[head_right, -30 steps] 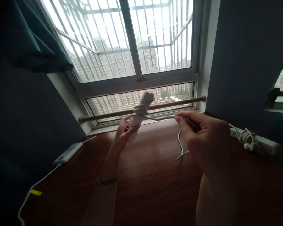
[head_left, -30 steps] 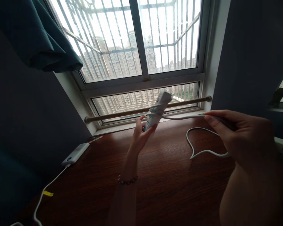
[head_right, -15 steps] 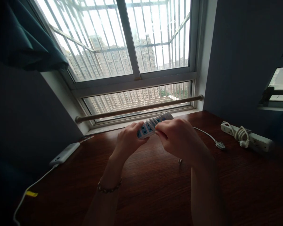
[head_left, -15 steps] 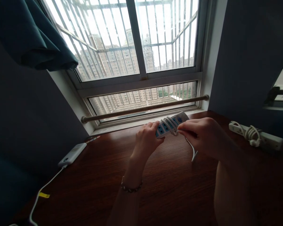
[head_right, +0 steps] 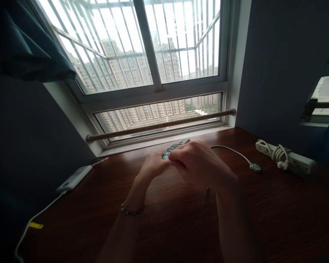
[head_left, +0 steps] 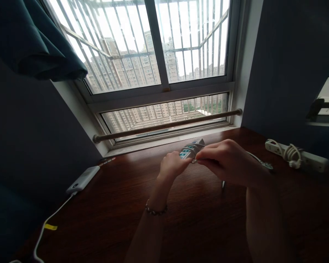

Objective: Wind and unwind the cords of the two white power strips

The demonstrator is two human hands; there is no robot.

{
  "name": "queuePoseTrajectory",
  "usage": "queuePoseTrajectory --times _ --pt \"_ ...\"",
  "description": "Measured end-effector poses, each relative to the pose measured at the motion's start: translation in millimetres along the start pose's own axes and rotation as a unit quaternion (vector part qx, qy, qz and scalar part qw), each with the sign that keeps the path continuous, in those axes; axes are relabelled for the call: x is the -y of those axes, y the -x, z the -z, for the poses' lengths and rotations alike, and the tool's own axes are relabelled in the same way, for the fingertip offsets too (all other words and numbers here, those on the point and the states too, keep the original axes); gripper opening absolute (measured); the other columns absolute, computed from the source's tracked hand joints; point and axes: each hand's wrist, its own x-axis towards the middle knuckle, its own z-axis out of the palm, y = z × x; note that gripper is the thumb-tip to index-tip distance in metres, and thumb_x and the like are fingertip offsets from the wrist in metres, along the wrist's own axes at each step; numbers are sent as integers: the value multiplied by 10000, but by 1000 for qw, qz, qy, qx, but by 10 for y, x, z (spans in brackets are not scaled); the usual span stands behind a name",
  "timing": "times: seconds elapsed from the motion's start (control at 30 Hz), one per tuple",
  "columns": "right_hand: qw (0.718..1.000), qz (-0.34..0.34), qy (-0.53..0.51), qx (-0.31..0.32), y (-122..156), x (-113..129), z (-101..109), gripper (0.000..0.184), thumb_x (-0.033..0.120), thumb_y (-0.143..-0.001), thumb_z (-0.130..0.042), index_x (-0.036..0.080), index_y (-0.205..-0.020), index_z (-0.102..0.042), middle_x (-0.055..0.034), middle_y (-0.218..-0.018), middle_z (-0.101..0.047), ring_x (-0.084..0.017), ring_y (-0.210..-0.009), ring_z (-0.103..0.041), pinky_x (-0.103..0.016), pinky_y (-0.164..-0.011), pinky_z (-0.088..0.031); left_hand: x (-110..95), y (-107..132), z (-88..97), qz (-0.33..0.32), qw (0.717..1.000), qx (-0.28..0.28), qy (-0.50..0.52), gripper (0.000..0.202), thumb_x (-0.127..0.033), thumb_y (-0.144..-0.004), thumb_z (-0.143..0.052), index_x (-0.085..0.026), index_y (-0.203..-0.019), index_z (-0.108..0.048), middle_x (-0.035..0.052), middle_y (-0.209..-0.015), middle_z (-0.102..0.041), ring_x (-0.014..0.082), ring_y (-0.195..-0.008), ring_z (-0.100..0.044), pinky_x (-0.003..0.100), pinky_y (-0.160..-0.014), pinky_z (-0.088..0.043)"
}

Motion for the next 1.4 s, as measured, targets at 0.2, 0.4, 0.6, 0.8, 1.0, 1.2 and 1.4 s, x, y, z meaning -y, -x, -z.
queuePoseTrajectory --times 0.2,0.4,0.6,0.8,1.0,1.2,1.4 --pt "992 -85 52 -77 15 -164 -14 157 204 -801 -532 187 -752 -680 -25 -657 -648 -139 -618 -572 -245 -608 -365 68 -12 33 -40 999 4 19 521 -657 -674 -494 -232 -927 -656 56 -850 -680 235 -760 -598 283 -585 -363" --pt "982 -113 50 -143 117 -289 95 138 247 -781 -568 212 -766 -700 -18 -694 -671 -149 -626 -592 -249 -587 -388 39 -1 63 -46 997 -29 50 562 -653 -719 -470 -221 -1047 -619 70 -890 -683 242 -810 -605 292 -636 -385" --pt "990 -92 36 -100 51 -184 52 151 203 -781 -547 199 -761 -697 -14 -675 -660 -132 -612 -573 -240 -598 -375 -112 113 20 -67 997 -31 -38 480 -614 -698 -529 -223 -956 -629 75 -872 -680 263 -787 -611 309 -622 -372" --pt "995 -79 -20 -57 39 -342 12 149 213 -780 -562 181 -732 -699 2 -622 -642 -102 -576 -545 -220 -582 -357 -129 250 134 -223 972 11 -67 526 -439 -604 -708 -273 -1089 -593 36 -921 -661 232 -819 -594 291 -664 -377" --pt "991 -51 -126 -1 -37 -535 -160 162 284 -798 -591 183 -789 -717 -4 -680 -676 -107 -616 -581 -208 -605 -379 116 261 370 -287 953 94 -39 575 -401 -537 -756 -297 -1087 -622 -8 -871 -659 197 -753 -584 274 -668 -369" --pt "981 -41 -186 45 -173 -709 -431 269 414 -779 -612 166 -774 -717 16 -586 -621 -87 -550 -510 -192 -542 -340 270 338 555 -285 947 149 0 591 -402 -526 -752 -288 -1092 -626 -21 -877 -651 166 -731 -569 248 -650 -368" --pt "996 -18 -73 -36 -199 -573 -424 286 440 -781 -615 167 -738 -686 11 -611 -607 -85 -562 -500 -209 -584 -318 329 344 478 -184 978 77 -63 593 -338 -478 -771 -305 -1057 -647 -3 -904 -674 215 -801 -591 278 -711 -378"
